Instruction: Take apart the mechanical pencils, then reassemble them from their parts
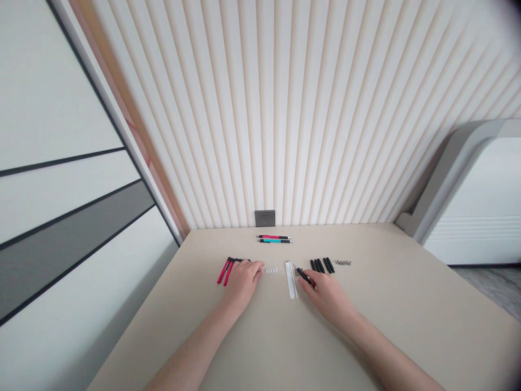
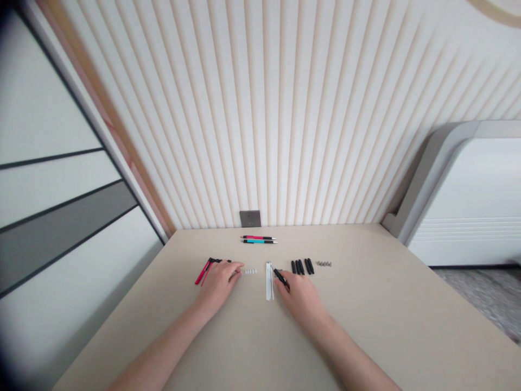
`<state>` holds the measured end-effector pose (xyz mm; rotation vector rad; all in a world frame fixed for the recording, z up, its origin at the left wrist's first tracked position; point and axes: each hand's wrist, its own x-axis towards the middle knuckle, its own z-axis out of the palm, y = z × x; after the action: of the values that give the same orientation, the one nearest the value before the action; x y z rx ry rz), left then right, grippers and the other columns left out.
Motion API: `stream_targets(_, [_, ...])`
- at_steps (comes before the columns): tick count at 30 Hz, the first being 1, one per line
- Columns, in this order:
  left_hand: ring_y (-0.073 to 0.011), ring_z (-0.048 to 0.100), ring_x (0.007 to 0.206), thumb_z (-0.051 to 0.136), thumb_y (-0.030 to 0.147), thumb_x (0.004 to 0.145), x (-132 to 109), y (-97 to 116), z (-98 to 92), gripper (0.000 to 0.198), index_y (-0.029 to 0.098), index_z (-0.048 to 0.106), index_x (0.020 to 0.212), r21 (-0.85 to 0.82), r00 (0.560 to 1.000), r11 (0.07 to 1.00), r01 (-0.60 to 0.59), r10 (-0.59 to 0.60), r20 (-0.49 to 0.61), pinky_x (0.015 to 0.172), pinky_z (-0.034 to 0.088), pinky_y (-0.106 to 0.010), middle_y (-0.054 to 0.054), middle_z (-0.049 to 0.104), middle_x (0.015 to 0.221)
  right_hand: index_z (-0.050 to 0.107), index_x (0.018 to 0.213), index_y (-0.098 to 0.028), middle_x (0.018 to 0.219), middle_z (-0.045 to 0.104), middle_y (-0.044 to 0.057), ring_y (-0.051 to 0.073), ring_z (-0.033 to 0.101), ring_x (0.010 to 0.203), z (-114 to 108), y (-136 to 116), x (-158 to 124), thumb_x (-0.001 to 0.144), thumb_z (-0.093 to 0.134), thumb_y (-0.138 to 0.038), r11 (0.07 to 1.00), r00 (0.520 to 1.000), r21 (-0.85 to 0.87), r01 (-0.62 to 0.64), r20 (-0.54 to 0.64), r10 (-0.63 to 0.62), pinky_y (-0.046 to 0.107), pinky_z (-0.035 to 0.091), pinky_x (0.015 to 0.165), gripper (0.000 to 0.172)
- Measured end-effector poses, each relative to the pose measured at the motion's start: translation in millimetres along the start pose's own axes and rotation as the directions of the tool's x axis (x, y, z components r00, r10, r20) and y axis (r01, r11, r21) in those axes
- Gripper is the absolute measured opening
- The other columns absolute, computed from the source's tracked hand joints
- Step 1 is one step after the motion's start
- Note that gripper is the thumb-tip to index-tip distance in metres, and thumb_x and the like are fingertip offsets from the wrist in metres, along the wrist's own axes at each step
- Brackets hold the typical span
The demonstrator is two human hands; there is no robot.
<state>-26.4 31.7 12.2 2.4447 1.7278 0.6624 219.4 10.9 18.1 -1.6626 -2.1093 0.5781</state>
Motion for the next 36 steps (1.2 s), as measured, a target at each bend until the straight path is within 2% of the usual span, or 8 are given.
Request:
stream_targets(15, [-0.0226, 0.062, 0.094, 0.058, 0.015, 0.089, 1, 0, 4.5, 0.019, 0.021, 0.065, 0.106, 0.022, 0.999, 0.999, -0.041, 0.041, -0.010, 0.081, 0.041, -0.035, -0.004, 0.072, 0.099, 0.064, 0.083, -0.020, 0.069, 0.066, 0.002, 0.016, 0.056, 0.060, 6, -3, -1, 0.094, 0.042, -0.038, 1.000, 0.999, 0.006, 0.024, 0.033, -0.025, 0.025, 0.027, 0.056, 0.030])
stream_targets(19, [-0.0249, 0.059, 0.098, 0.057, 0.021, 0.091, -3, 8, -3.6, 0.019, 0.021, 0.064, 0.109, 0.011, 0.993, 0.999, -0.048, 0.049, -0.111, 0.085, 0.041, -0.038, -0.006, 0.069, 0.104, 0.063, 0.082, -0.020, 0.065, 0.064, 0.001, 0.015, 0.053, 0.057, 8, -5, -1, 0.094, 0.042, -0.039, 0.999, 0.999, 0.042, 0.033, 0.031, -0.034, 0.025, 0.028, 0.055, 0.031])
stream_targets(22, [-0.0220, 0.059, 0.094, 0.050, 0.026, 0.095, -11, 22, -7.6, 0.018, 0.020, 0.066, 0.102, -0.152, 0.983, 0.983, -0.098, 0.072, -0.171, 0.085, 0.043, -0.035, -0.006, 0.069, 0.096, 0.063, 0.086, -0.019, 0.066, 0.064, 0.000, 0.015, 0.053, 0.058, 8, -10, -4, 0.094, 0.042, -0.039, 0.986, 0.996, 0.143, 0.082, 0.030, -0.087, 0.023, 0.031, 0.056, 0.030])
stream_targets(24, [-0.0183, 0.060, 0.080, 0.048, 0.030, 0.096, -18, 33, -6.8, 0.021, 0.019, 0.066, 0.097, -0.327, 0.989, 0.940, -0.098, 0.056, -0.135, 0.078, 0.045, -0.030, -0.004, 0.067, 0.085, 0.065, 0.092, -0.019, 0.071, 0.067, 0.001, 0.015, 0.056, 0.062, 9, -17, -7, 0.094, 0.044, -0.039, 0.964, 0.988, 0.227, 0.135, 0.042, -0.148, 0.023, 0.035, 0.059, 0.029])
stream_targets(27, [-0.0161, 0.058, 0.071, 0.051, 0.035, 0.094, -26, 46, -2.2, 0.024, 0.017, 0.067, 0.089, -0.536, 1.000, 0.844, -0.017, 0.003, -0.027, 0.066, 0.045, -0.025, -0.004, 0.065, 0.079, 0.066, 0.104, -0.020, 0.085, 0.072, 0.003, 0.019, 0.062, 0.075, 10, -30, -13, 0.094, 0.044, -0.037, 0.919, 0.968, 0.338, 0.204, 0.071, -0.241, 0.023, 0.042, 0.067, 0.030])
stream_targets(30, [-0.0149, 0.054, 0.065, 0.052, 0.038, 0.092, -28, 48, 2.0, 0.027, 0.016, 0.065, 0.081, -0.638, 0.996, 0.765, 0.085, -0.089, 0.026, 0.060, 0.042, -0.024, -0.002, 0.061, 0.071, 0.063, 0.119, -0.023, 0.094, 0.073, 0.004, 0.021, 0.065, 0.082, 12, -39, -17, 0.094, 0.043, -0.033, 0.893, 0.958, 0.390, 0.225, 0.078, -0.276, 0.025, 0.045, 0.071, 0.034])
stream_targets(36, [-0.0150, 0.055, 0.070, 0.055, 0.044, 0.090, -26, 40, 4.6, 0.029, 0.016, 0.063, 0.090, -0.796, 0.980, 0.580, 0.171, -0.184, 0.076, 0.064, 0.043, -0.023, -0.001, 0.060, 0.077, 0.049, 0.139, -0.020, 0.093, 0.071, 0.006, 0.017, 0.060, 0.070, 19, -39, -19, 0.093, 0.040, -0.028, 0.895, 0.963, 0.373, 0.242, 0.018, -0.268, 0.025, 0.044, 0.066, 0.047])
